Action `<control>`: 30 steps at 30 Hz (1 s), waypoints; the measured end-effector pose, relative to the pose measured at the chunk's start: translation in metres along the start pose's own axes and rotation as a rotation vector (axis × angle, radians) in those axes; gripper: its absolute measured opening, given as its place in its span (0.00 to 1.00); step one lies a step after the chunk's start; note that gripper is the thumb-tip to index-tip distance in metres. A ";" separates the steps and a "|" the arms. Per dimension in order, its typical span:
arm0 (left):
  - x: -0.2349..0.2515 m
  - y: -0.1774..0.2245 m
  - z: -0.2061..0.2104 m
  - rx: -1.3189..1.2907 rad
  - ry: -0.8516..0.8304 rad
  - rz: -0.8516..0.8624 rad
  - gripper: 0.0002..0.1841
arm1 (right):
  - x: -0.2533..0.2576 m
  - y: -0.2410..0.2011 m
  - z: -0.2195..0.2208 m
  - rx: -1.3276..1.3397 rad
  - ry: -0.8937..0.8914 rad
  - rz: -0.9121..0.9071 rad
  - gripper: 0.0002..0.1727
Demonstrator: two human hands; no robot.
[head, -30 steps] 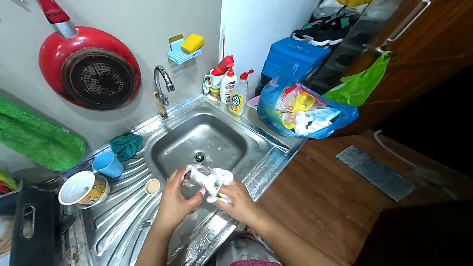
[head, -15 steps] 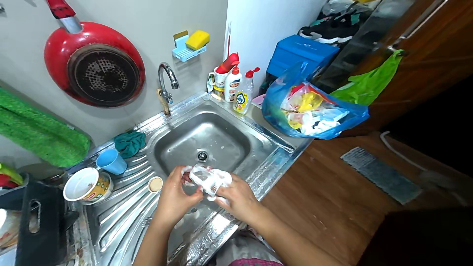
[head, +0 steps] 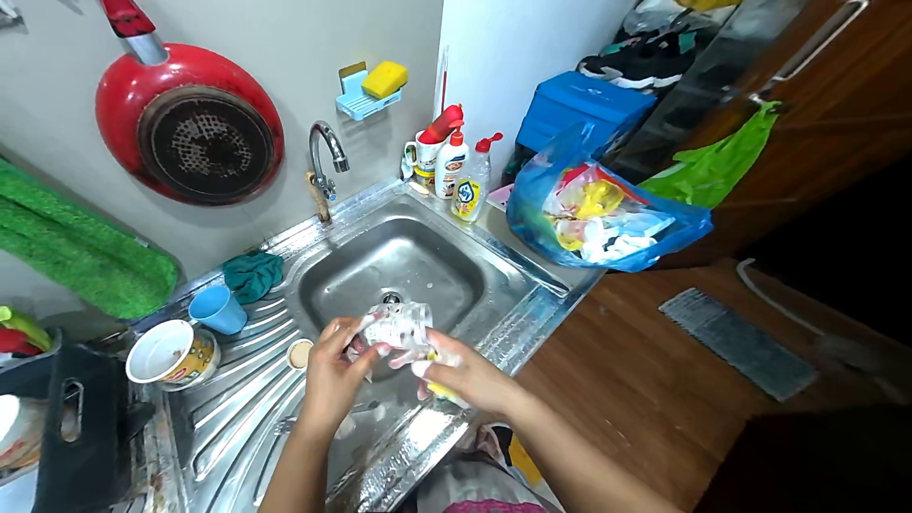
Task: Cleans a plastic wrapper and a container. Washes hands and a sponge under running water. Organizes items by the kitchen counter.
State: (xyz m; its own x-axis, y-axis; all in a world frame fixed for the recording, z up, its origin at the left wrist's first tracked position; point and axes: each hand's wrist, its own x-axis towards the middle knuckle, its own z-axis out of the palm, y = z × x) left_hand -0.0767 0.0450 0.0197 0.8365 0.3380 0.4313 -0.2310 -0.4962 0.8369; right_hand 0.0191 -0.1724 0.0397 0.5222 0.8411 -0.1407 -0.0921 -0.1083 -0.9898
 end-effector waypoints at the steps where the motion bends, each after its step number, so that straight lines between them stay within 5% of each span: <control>1: 0.000 0.000 0.000 -0.016 -0.004 -0.049 0.19 | 0.000 -0.003 0.000 -0.214 0.036 -0.006 0.21; 4: -0.001 -0.002 0.005 -0.059 -0.004 -0.149 0.16 | 0.001 -0.009 0.000 -0.761 0.166 -0.028 0.16; 6: -0.002 -0.004 0.007 -0.071 -0.035 -0.177 0.16 | 0.001 -0.010 -0.001 -0.851 0.196 0.016 0.16; 10: -0.002 -0.006 0.010 -0.038 -0.156 -0.201 0.31 | 0.000 -0.013 -0.004 -0.258 0.173 0.169 0.19; 12: -0.001 -0.007 0.011 -0.046 -0.188 -0.238 0.30 | -0.002 -0.015 -0.005 0.004 0.109 0.200 0.21; 18: 0.000 -0.001 0.012 -0.279 -0.169 -0.484 0.13 | 0.000 -0.018 -0.019 -0.460 0.141 0.142 0.21; 24: -0.003 0.006 0.006 -0.071 -0.107 -0.260 0.20 | -0.001 -0.007 -0.018 -0.035 0.161 0.105 0.19; 30: 0.002 0.027 0.004 0.214 -0.185 -0.257 0.29 | -0.001 -0.001 -0.015 -0.292 0.163 -0.039 0.15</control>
State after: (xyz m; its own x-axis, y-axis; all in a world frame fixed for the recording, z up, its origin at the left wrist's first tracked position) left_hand -0.0798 0.0289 0.0422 0.9336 0.3330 0.1322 0.0907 -0.5766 0.8120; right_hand 0.0315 -0.1806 0.0407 0.6517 0.7542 -0.0809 0.1646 -0.2448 -0.9555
